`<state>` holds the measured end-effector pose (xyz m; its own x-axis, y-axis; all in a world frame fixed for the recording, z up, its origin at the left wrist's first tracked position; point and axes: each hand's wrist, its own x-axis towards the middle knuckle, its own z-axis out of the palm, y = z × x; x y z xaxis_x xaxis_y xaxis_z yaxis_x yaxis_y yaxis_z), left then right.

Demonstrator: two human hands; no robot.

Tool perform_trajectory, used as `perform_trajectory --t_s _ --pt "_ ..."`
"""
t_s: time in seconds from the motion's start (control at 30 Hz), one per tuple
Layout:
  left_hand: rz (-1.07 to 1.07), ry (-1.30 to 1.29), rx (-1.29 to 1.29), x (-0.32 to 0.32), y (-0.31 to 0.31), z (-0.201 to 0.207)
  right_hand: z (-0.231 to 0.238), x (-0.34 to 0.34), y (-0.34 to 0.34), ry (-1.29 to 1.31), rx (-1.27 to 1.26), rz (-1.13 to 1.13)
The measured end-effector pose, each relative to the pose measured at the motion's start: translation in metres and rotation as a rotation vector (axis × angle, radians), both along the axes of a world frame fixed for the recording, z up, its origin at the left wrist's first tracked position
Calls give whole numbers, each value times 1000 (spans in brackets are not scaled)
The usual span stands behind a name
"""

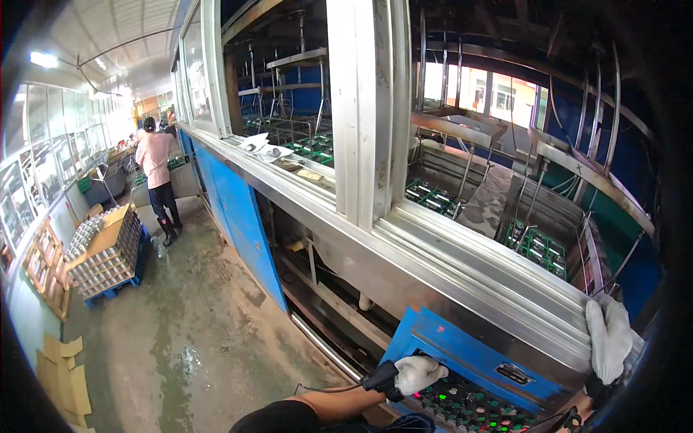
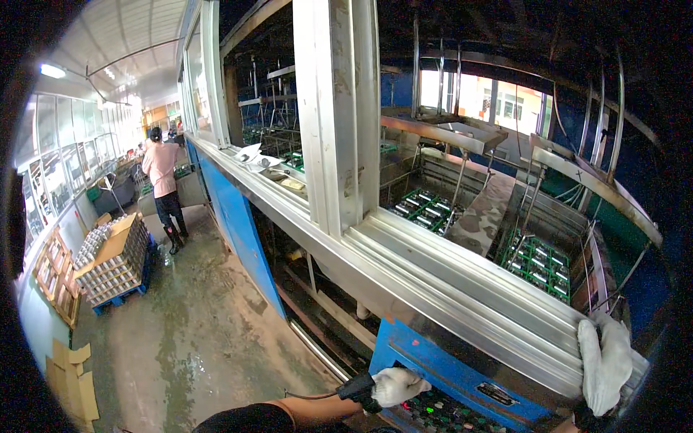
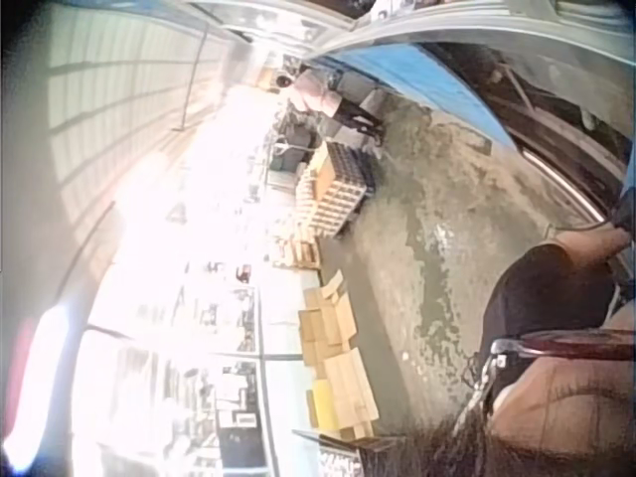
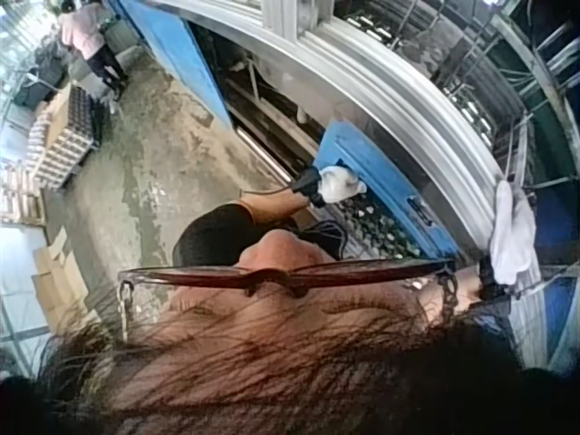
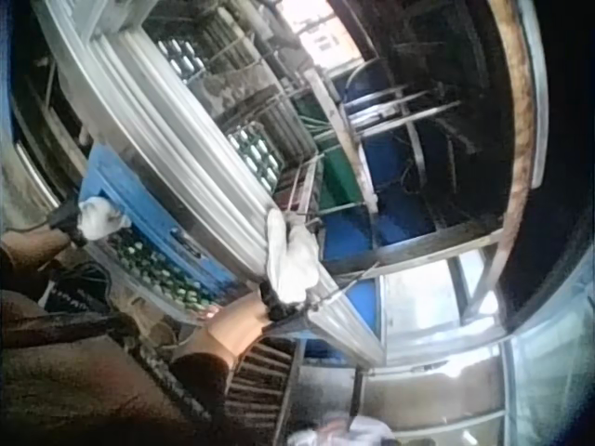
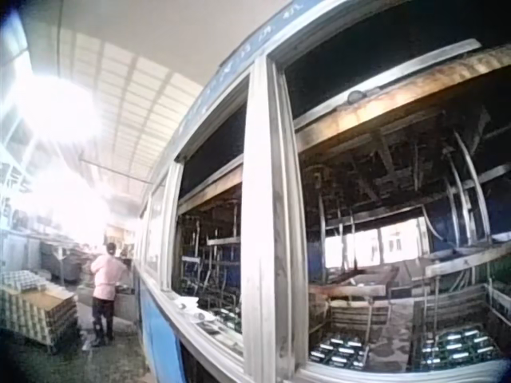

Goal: Operating an industrial parts washer to clean metal engine components.

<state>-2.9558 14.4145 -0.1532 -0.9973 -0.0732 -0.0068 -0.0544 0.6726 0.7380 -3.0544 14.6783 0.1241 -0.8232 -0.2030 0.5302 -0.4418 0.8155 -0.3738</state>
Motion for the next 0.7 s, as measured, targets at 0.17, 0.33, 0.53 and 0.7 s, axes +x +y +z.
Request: perform_trajectory --t_s 0.17,0.33,0.53,0.7 --pt "-13 53 58 -3 -6 -24 3 3 -3 -11 7 5" --pt "-25 -1 65 2 1 12 -1 2 2 23 11 -17" --pt "40 -3 128 -1 -7 -25 -3 -1 -9 4 -10 38" --pt "-20 27 -8 -1 -3 -4 -6 -3 1 51 -3 17"
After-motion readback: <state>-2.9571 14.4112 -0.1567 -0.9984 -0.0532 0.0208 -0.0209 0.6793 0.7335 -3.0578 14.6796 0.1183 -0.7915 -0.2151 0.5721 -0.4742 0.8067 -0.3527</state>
